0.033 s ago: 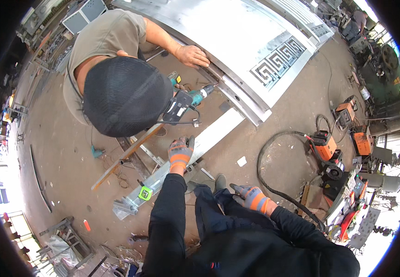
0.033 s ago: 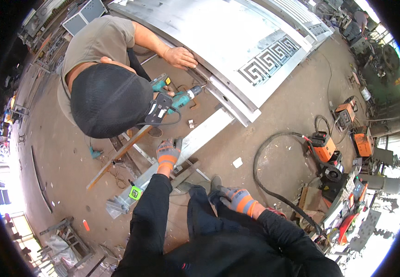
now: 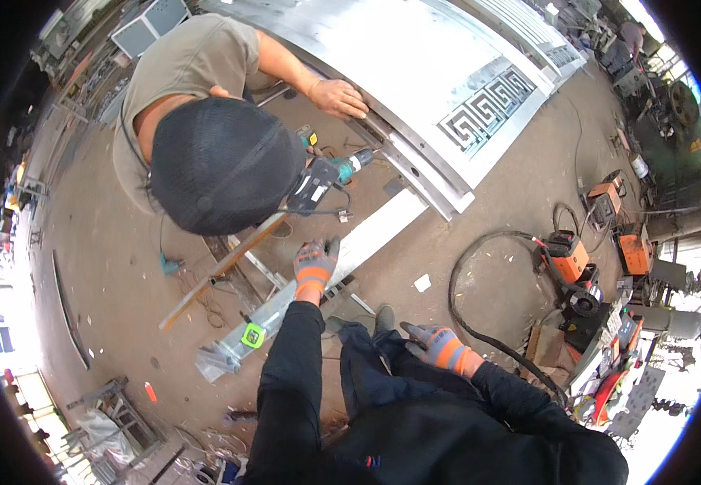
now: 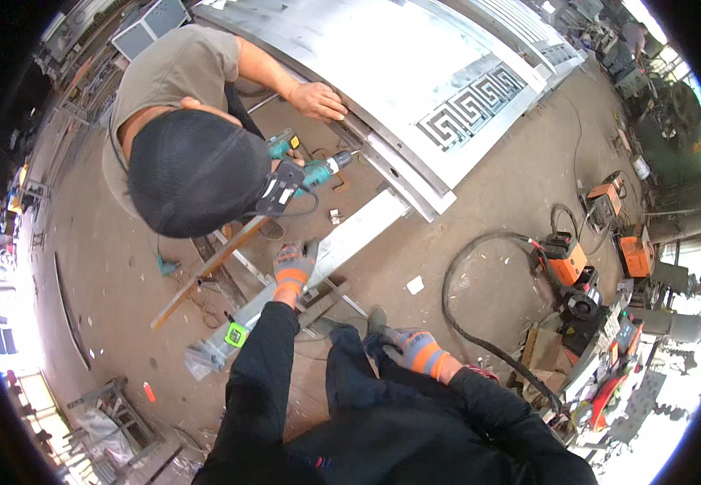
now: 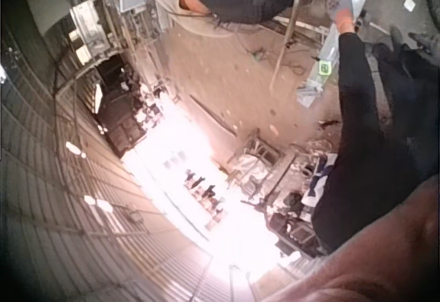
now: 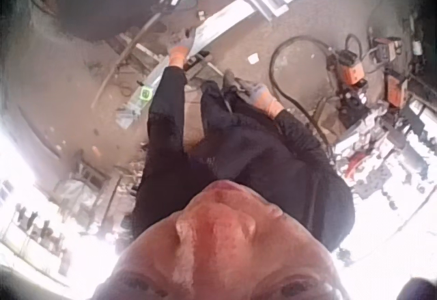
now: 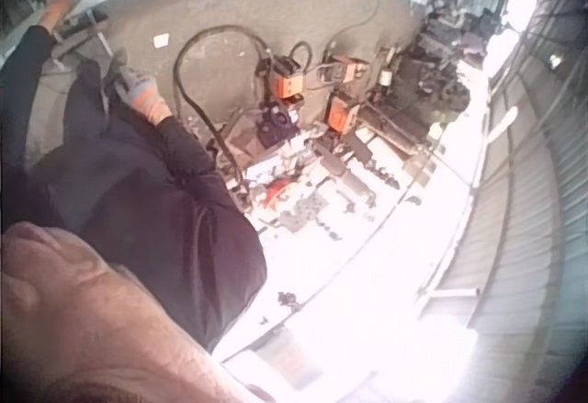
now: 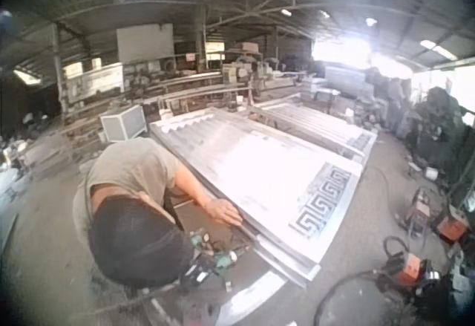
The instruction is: The person uses a cordless drill to fasten screws into a metal frame and then uses a sanding block to smooth the surface of a large metal panel. The person works alongside a coworker in a workshop setting.
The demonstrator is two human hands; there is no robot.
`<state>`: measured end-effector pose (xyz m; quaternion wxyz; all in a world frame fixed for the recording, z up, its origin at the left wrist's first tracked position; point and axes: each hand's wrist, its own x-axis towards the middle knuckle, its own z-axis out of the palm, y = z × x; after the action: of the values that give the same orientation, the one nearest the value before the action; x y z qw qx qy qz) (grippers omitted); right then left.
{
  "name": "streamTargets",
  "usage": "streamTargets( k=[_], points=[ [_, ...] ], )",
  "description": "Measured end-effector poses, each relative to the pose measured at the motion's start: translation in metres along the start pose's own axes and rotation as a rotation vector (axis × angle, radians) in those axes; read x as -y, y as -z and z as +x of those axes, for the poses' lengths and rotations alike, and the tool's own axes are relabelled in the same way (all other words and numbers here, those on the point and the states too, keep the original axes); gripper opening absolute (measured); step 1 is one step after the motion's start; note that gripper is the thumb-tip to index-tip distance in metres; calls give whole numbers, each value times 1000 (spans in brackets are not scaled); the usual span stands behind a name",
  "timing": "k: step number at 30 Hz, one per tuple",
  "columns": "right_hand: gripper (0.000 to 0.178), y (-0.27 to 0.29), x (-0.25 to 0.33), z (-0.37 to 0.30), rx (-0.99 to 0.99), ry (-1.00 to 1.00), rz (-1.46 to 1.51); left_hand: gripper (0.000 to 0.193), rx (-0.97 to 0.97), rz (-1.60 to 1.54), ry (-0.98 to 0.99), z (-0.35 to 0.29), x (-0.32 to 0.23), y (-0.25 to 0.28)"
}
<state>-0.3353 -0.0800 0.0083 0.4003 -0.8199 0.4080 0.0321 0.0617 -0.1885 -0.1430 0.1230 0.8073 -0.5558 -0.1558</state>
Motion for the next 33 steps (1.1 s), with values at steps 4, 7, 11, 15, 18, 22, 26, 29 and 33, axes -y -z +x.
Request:
streamTargets(
  k=[4,7,11,15,18,22,26,29,33],
  points=[
    [58,-15,-3,-2,36,43,5,49,-159,-325,22,-30,-16,27],
    [62,-31,-6,12,19,141,47,55,-93,-233,23,-110,-31,71],
    [65,-44,1,26,62,225,-12,50,-316,-351,-224,-272,-45,116],
    [66,-45,24,31,98,269,-39,34,-217,-546,18,-396,-10,140],
    [65,-46,46,34,120,222,-105,32,-270,-650,494,-453,39,152],
    [67,-77,82,38,197,83,-122,31,-398,-690,480,-460,125,168],
    [68,-135,129,33,105,93,-200,33,-261,-925,381,-417,209,189],
    [67,-195,190,22,-2,26,-127,31,-169,-362,1,-397,280,224],
    [71,-248,274,-13,121,-78,38,29,68,-374,187,-378,362,246]
  ],
)
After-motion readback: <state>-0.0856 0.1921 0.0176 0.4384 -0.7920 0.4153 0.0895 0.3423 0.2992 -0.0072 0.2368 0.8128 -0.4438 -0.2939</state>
